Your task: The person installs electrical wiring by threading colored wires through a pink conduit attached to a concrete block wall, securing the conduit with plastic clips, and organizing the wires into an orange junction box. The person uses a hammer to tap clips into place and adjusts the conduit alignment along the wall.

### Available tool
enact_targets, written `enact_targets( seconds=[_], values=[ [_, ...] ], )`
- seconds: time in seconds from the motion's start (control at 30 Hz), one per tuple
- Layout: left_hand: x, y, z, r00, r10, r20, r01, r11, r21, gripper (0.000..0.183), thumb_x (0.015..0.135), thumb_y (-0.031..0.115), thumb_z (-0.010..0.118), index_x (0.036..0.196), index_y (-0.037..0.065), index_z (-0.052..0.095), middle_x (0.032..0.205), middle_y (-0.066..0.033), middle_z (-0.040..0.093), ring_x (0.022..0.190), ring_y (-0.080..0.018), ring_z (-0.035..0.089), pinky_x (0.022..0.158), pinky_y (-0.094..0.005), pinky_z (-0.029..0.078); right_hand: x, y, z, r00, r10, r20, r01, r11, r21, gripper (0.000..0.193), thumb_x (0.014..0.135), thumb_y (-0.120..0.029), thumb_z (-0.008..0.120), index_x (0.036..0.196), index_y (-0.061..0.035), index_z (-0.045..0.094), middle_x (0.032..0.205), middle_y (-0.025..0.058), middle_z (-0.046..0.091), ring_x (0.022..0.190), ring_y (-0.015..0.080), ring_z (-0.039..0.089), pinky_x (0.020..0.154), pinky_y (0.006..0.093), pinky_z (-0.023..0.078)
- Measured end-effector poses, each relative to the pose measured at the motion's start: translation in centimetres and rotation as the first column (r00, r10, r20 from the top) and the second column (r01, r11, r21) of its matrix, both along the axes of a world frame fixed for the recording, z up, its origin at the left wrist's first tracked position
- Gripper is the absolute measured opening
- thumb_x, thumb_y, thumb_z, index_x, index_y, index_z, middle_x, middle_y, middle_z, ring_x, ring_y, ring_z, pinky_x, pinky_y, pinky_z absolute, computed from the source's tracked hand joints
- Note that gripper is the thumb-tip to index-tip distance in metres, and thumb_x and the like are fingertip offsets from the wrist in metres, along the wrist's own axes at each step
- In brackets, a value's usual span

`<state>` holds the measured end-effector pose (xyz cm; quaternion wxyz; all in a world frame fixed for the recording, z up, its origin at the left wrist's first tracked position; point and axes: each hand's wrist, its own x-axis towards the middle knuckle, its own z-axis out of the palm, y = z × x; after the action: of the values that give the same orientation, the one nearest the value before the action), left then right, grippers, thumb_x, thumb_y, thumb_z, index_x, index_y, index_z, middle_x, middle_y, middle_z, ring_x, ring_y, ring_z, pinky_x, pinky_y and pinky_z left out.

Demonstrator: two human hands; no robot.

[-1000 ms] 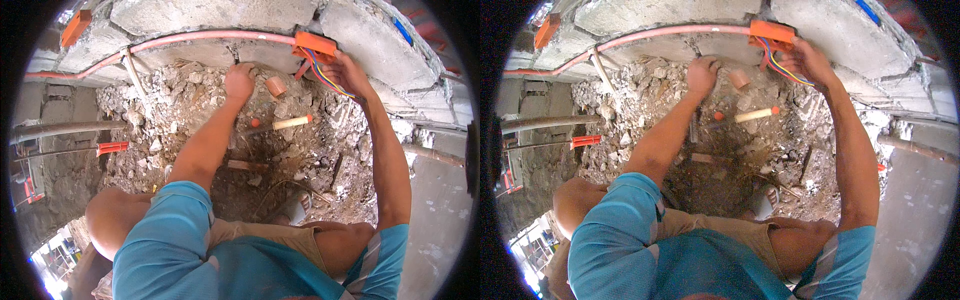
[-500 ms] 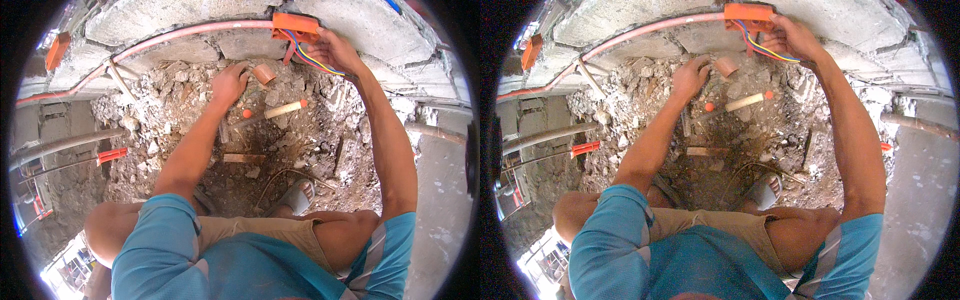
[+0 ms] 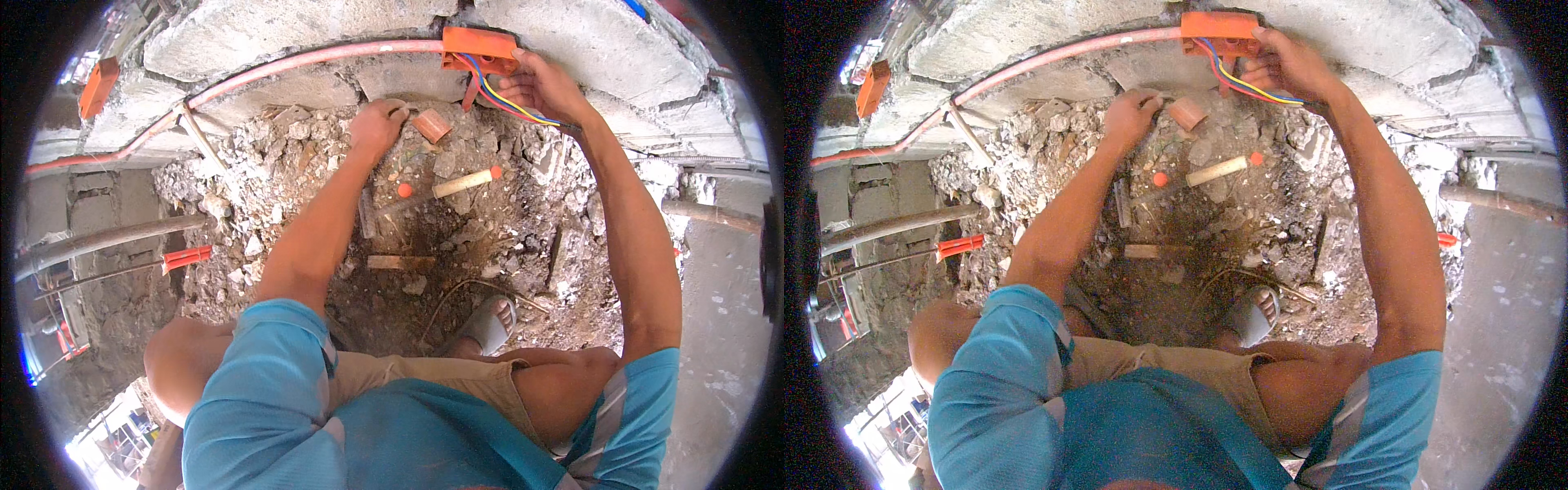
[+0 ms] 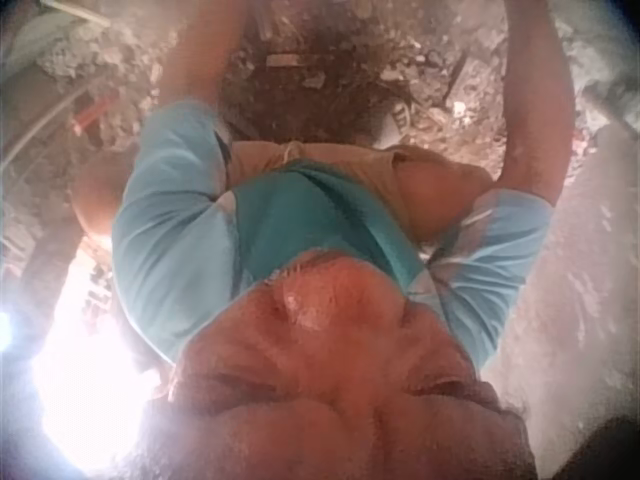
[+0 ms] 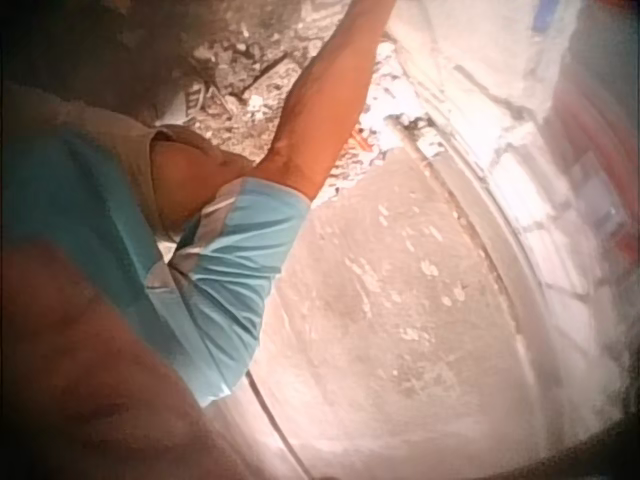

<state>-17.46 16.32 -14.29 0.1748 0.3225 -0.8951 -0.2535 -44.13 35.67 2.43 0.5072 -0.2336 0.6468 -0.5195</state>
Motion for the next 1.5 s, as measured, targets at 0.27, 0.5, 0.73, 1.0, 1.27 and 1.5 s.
enact_targets(
  seconds=[0.27, 0.5, 0.73, 1.0, 1.27, 1.5],
  values=[
    [0.1, 4.1, 2.7, 0.812, 0.461, -0.358, -0.010, 0.625, 0.781, 0.020, 0.100, 0.015, 0.071, 0.103, -0.004, 0.075, 0.092, -0.0081, 0.073, 0.081, -0.0144, 0.064, 0.074, -0.0295, 0.051, -1.1, 0.4, -1.3, 1.000, -0.030, -0.004, 0.029, 0.999, -0.031, 0.066, 0.105, -0.054, 0.059, 0.127, 0.0080, 0.061, 0.107, 0.0191, 0.068, 0.091, 0.0291, 0.076, 0.087, 0.0404, 0.063],
    [-2.7, 5.4, 4.2, 0.650, 0.569, -0.503, 0.298, 0.417, 0.858, 0.017, 0.097, 0.013, 0.077, 0.107, -0.001, 0.074, 0.087, -0.0046, 0.071, 0.071, -0.0111, 0.060, 0.061, -0.0266, 0.048, -0.6, 0.0, -0.7, 1.000, -0.001, 0.019, 0.001, 1.000, -0.028, 0.060, 0.104, -0.051, 0.064, 0.127, 0.0045, 0.061, 0.106, 0.0175, 0.071, 0.088, 0.0234, 0.075, 0.085, 0.0347, 0.061],
    [-7.3, 7.8, 8.5, 0.609, 0.676, -0.416, 0.424, 0.166, 0.890, 0.010, 0.099, 0.009, 0.073, 0.096, 0.001, 0.070, 0.081, -0.0048, 0.067, 0.067, -0.0146, 0.062, 0.059, -0.0294, 0.049, -0.9, 0.0, -0.8, 1.000, 0.022, -0.005, -0.022, 1.000, -0.021, 0.059, 0.105, -0.050, 0.063, 0.128, 0.0040, 0.060, 0.105, 0.0175, 0.071, 0.088, 0.0227, 0.074, 0.085, 0.0345, 0.061],
    [-9.6, 8.5, 8.4, 0.489, 0.680, -0.547, 0.596, 0.197, 0.778, 0.013, 0.103, 0.005, 0.066, 0.091, 0.001, 0.067, 0.081, -0.0080, 0.066, 0.073, -0.0175, 0.063, 0.060, -0.0319, 0.051, -1.5, 0.3, -1.4, 0.999, 0.021, -0.043, -0.022, 0.999, -0.039, 0.069, 0.104, -0.055, 0.059, 0.136, 0.0061, 0.057, 0.114, 0.0216, 0.069, 0.095, 0.0284, 0.076, 0.088, 0.0400, 0.062],
    [-9.5, 7.6, 6.6, 0.456, 0.605, -0.653, 0.724, 0.175, 0.668, 0.011, 0.106, 0.007, 0.063, 0.103, -0.002, 0.070, 0.093, -0.0098, 0.071, 0.082, -0.0192, 0.067, 0.075, -0.0338, 0.059, -0.9, 0.2, -0.8, 0.998, 0.006, -0.055, -0.007, 1.000, -0.017, 0.066, 0.106, -0.053, 0.059, 0.138, 0.0055, 0.056, 0.112, 0.0215, 0.069, 0.095, 0.0317, 0.076, 0.088, 0.0413, 0.063],
    [-10.0, 8.1, 6.6, 0.400, 0.661, -0.635, 0.673, 0.258, 0.693, 0.012, 0.106, 0.006, 0.062, 0.108, -0.003, 0.069, 0.098, -0.0099, 0.072, 0.087, -0.0180, 0.069, 0.081, -0.0352, 0.062, -0.7, 0.0, -0.7, 1.000, -0.007, -0.024, 0.007, 1.000, -0.018, 0.060, 0.107, -0.049, 0.058, 0.133, 0.0048, 0.058, 0.110, 0.0206, 0.068, 0.096, 0.0315, 0.076, 0.086, 0.0415, 0.063]
  ],
)
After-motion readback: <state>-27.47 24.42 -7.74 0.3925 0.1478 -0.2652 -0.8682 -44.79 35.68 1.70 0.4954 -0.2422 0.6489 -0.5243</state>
